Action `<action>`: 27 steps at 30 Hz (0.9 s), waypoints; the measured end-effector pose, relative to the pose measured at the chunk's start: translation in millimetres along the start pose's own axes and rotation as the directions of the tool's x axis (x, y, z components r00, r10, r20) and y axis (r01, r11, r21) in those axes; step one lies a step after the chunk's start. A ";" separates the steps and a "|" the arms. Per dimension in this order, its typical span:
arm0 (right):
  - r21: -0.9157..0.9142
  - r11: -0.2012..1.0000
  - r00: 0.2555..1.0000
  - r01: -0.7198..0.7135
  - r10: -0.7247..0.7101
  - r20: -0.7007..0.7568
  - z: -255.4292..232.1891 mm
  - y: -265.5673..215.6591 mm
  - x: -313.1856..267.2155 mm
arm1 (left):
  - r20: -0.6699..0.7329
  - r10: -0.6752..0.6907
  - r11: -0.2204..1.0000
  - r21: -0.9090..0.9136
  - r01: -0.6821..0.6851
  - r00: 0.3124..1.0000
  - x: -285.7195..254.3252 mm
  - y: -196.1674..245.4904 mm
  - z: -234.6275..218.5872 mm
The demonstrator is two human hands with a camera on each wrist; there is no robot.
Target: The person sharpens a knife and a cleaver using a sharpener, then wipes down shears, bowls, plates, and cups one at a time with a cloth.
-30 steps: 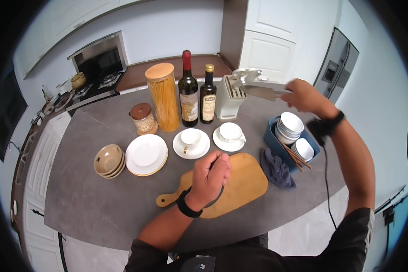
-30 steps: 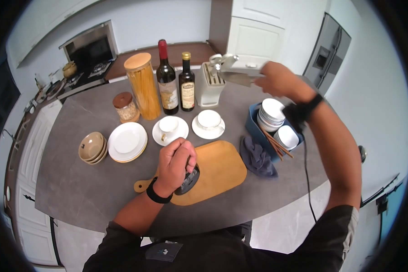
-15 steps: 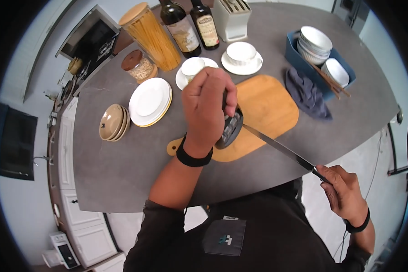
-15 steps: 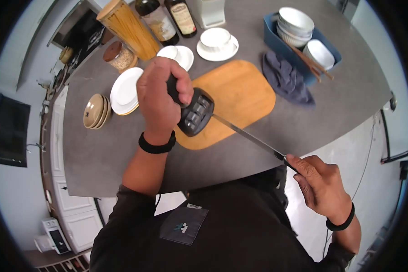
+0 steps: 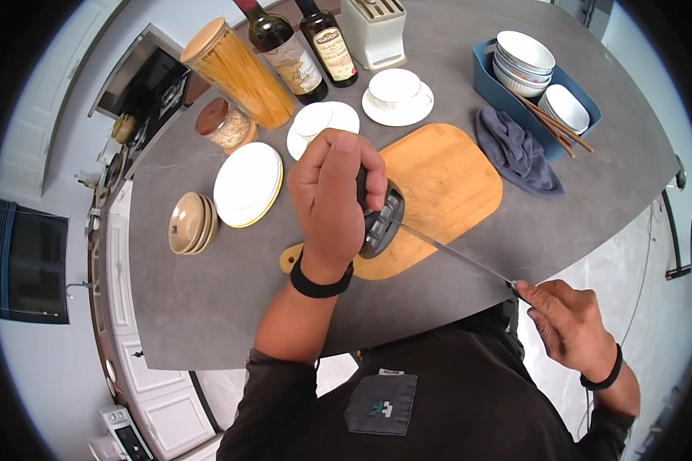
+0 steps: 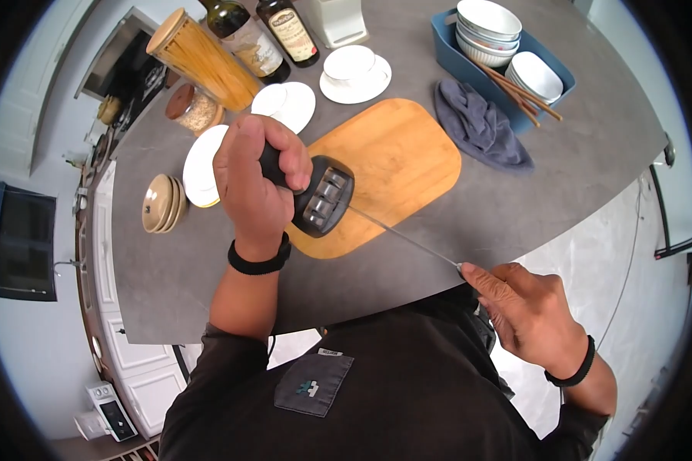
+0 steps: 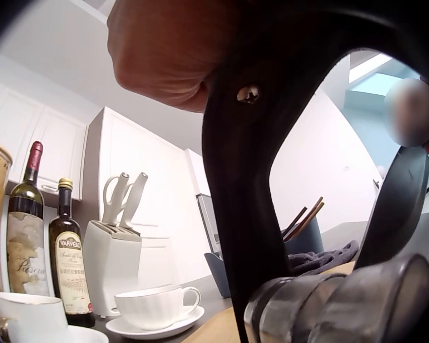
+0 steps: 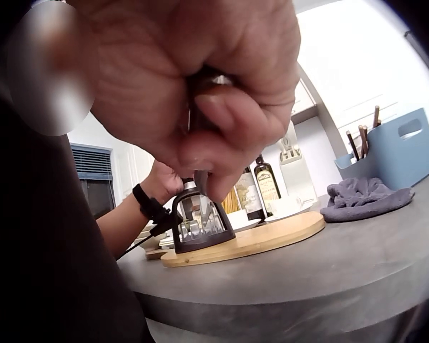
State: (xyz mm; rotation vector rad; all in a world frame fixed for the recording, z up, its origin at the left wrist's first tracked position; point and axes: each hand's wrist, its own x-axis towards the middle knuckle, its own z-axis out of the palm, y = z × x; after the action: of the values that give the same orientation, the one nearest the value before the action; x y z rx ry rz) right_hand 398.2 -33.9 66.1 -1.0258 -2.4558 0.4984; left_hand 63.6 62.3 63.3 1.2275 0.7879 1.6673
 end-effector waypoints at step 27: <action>-0.071 0.988 0.986 0.133 -0.125 0.108 58.5 -11.5 79.5 | 0.015 0.026 0.999 0.031 -0.026 1.000 -3.0 -1.2 2.6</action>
State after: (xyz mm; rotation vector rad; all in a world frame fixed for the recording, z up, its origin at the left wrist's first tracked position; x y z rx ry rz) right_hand 311.0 7.5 42.0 -0.8829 -2.6316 0.4254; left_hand 66.8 60.0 61.9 1.2750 0.7956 1.6707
